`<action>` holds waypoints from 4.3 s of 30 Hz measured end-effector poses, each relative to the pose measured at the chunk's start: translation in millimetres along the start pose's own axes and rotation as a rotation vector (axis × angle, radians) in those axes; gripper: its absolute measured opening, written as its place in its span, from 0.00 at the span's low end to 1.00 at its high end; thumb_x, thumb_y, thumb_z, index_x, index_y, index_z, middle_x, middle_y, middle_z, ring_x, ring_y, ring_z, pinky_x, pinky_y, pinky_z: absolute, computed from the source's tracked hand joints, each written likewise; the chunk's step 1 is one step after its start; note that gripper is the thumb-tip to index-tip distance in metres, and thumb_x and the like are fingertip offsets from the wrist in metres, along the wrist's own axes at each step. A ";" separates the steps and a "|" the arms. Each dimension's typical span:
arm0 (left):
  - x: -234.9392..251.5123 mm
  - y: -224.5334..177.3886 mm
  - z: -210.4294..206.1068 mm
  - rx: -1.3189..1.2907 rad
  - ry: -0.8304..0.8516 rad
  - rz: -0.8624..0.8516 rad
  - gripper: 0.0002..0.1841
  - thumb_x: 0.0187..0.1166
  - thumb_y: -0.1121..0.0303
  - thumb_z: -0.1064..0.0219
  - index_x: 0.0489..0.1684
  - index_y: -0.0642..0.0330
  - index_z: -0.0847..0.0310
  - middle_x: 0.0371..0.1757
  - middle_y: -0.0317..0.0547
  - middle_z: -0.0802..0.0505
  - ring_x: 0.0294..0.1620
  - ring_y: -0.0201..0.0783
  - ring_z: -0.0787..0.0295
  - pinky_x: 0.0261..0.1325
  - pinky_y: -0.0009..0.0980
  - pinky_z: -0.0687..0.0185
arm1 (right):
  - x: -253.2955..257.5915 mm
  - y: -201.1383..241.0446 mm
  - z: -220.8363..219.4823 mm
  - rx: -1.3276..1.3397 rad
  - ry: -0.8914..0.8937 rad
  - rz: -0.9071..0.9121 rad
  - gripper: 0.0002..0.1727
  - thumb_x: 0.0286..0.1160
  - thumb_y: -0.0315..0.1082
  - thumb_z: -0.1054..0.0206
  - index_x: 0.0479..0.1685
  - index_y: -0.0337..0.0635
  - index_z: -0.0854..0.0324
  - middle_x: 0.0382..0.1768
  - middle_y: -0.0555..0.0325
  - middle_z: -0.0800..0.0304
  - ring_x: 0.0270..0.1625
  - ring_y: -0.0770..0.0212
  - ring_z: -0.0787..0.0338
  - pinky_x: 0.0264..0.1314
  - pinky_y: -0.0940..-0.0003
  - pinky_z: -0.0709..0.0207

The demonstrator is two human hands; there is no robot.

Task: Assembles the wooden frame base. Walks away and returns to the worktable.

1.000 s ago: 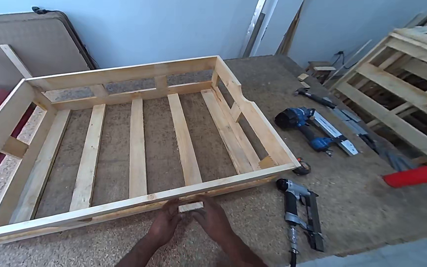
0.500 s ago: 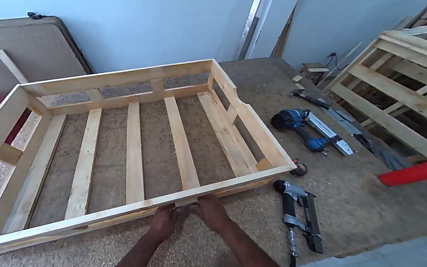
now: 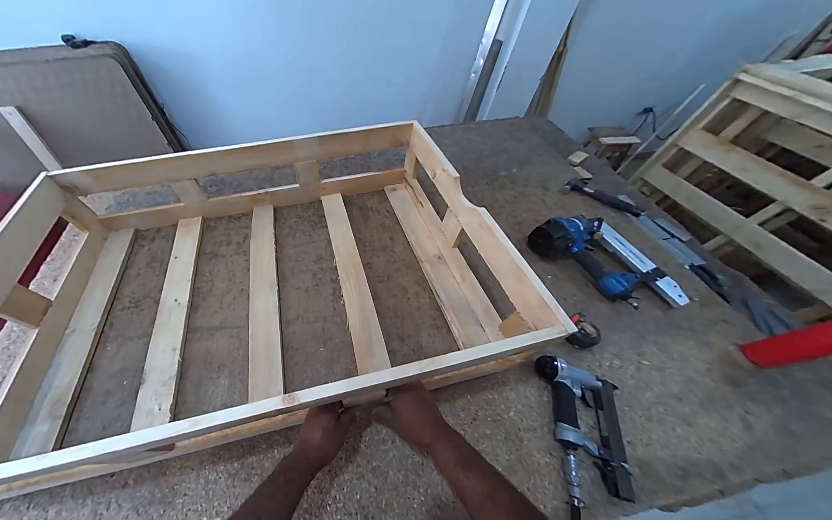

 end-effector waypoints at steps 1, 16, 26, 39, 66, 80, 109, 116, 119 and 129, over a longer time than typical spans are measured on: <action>0.9 2.5 -1.5 -0.001 -0.016 -0.008 0.22 0.87 0.54 0.36 0.65 0.64 0.14 0.66 0.52 0.08 0.74 0.41 0.15 0.83 0.39 0.30 | 1.6 0.7 0.2 -0.031 0.024 -0.014 0.27 0.80 0.51 0.34 0.64 0.37 0.14 0.70 0.41 0.13 0.80 0.42 0.21 0.88 0.44 0.40; 5.5 4.1 1.9 -0.025 0.023 0.022 0.25 0.86 0.49 0.38 0.66 0.61 0.14 0.65 0.52 0.08 0.72 0.43 0.15 0.82 0.45 0.28 | 14.6 5.8 7.7 -0.010 0.224 -0.063 0.30 0.85 0.51 0.39 0.69 0.32 0.18 0.72 0.36 0.17 0.81 0.40 0.23 0.87 0.42 0.38; 0.5 -13.6 14.1 0.056 0.109 0.011 0.25 0.90 0.51 0.42 0.71 0.63 0.18 0.73 0.54 0.13 0.80 0.45 0.22 0.87 0.44 0.36 | 22.3 -1.5 5.9 -0.001 0.295 -0.048 0.30 0.85 0.54 0.39 0.68 0.36 0.17 0.70 0.38 0.15 0.79 0.42 0.20 0.84 0.40 0.35; -6.5 -21.7 17.3 -0.091 0.166 0.049 0.30 0.86 0.47 0.37 0.72 0.67 0.19 0.74 0.60 0.14 0.81 0.50 0.23 0.88 0.50 0.37 | 13.4 -3.6 6.3 -0.035 0.279 -0.092 0.31 0.85 0.54 0.38 0.67 0.32 0.17 0.69 0.34 0.15 0.78 0.39 0.20 0.84 0.39 0.35; -9.4 -2.2 -6.7 0.030 -0.045 0.118 0.29 0.83 0.48 0.34 0.70 0.66 0.18 0.68 0.59 0.11 0.74 0.51 0.17 0.83 0.49 0.29 | -28.0 -19.5 10.7 0.034 0.011 -0.059 0.27 0.83 0.41 0.36 0.79 0.38 0.24 0.78 0.39 0.22 0.84 0.43 0.28 0.90 0.49 0.38; -5.2 -3.8 -2.0 0.383 0.007 0.166 0.28 0.88 0.44 0.45 0.63 0.60 0.14 0.67 0.55 0.10 0.77 0.54 0.19 0.82 0.57 0.33 | -153.0 -240.5 43.2 -0.221 -0.397 -1.093 0.48 0.70 0.50 0.28 0.90 0.38 0.43 0.73 0.31 0.21 0.72 0.33 0.17 0.69 0.35 0.23; -6.9 -0.8 15.7 -0.093 0.085 -0.068 0.28 0.87 0.47 0.39 0.72 0.62 0.18 0.73 0.56 0.13 0.80 0.48 0.21 0.87 0.50 0.36 | -138.0 103.2 56.0 -0.221 0.562 -0.282 0.41 0.66 0.54 0.24 0.81 0.51 0.32 0.53 0.42 0.09 0.56 0.39 0.08 0.57 0.34 0.17; -6.0 -1.6 6.8 0.020 0.039 -0.053 0.26 0.90 0.49 0.44 0.68 0.64 0.17 0.69 0.60 0.12 0.76 0.52 0.19 0.84 0.52 0.33 | -109.5 82.7 29.5 -0.488 0.457 -0.067 0.38 0.74 0.50 0.33 0.82 0.45 0.38 0.46 0.38 0.09 0.49 0.33 0.07 0.47 0.32 0.17; -6.6 -5.6 6.5 0.141 0.096 -0.016 0.23 0.93 0.58 0.48 0.67 0.69 0.19 0.70 0.64 0.13 0.77 0.57 0.20 0.83 0.54 0.33 | -101.6 78.7 24.2 -0.500 0.416 0.010 0.37 0.74 0.49 0.34 0.82 0.44 0.38 0.45 0.39 0.09 0.47 0.34 0.06 0.44 0.33 0.17; -15.4 -19.0 8.1 0.142 0.094 0.047 0.21 0.93 0.64 0.51 0.65 0.72 0.18 0.70 0.65 0.13 0.77 0.56 0.20 0.84 0.51 0.34 | -99.1 67.7 22.7 -0.510 0.359 0.108 0.36 0.74 0.47 0.34 0.82 0.43 0.37 0.41 0.39 0.09 0.44 0.34 0.06 0.41 0.35 0.17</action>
Point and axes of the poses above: each hand's wrist, its own x-axis towards the middle knuckle, its own z-axis out of the back of the hand, y = z × x, the point moved 4 cm from there along x, towards the middle knuckle
